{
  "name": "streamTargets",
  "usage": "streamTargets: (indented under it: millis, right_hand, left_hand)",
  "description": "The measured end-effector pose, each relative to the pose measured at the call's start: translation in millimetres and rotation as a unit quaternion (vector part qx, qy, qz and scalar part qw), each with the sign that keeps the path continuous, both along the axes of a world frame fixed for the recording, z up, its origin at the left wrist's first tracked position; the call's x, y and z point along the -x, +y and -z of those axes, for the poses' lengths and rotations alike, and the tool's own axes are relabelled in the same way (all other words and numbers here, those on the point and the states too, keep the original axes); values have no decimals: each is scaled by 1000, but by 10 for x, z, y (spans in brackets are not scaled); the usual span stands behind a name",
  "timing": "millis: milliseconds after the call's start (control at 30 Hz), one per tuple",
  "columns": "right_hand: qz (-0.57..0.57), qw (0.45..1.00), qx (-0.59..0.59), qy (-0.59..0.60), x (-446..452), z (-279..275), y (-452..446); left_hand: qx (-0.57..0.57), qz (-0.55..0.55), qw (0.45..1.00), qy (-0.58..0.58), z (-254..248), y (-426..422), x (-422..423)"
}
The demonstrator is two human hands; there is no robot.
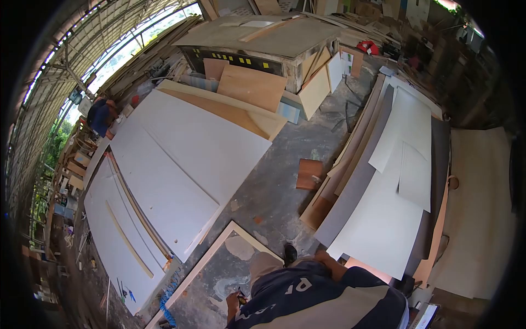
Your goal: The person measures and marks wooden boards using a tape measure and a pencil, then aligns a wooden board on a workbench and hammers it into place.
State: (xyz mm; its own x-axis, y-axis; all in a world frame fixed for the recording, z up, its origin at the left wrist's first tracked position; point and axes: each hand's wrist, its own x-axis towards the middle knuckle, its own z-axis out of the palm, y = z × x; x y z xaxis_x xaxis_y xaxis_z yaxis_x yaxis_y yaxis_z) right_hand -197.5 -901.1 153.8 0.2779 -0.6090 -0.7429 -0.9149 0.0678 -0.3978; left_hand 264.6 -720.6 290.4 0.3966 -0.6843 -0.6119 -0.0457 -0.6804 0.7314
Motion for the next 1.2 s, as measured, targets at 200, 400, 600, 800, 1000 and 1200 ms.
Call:
streamTargets:
  millis: [200,400,600,800,1000,1200]
  right_hand:
    - [338,932,95,94,41,1201,44]
    - [227,968,88,69,34,-366,-1513]
    - [662,739,-90,-85,39,-1105,-2797]
    - [642,491,308,-501,-29,-1200,-3625]
    - [631,680,349,-133,688,7,-4293]
    - [563,710,423,-7,2042,44,-5531]
  left_hand:
    - [-120,228,955,-145,358,-868,-284]
    - [-140,316,920,-183,742,-2395,-614]
    - [78,516,766,-374,1118,-4894,-1098]
    - [-77,301,948,-74,198,-8203,83]
    - [-61,290,955,-14,-159,-10095,1968]
    - [-43,480,874,-57,149,-10893,3463]
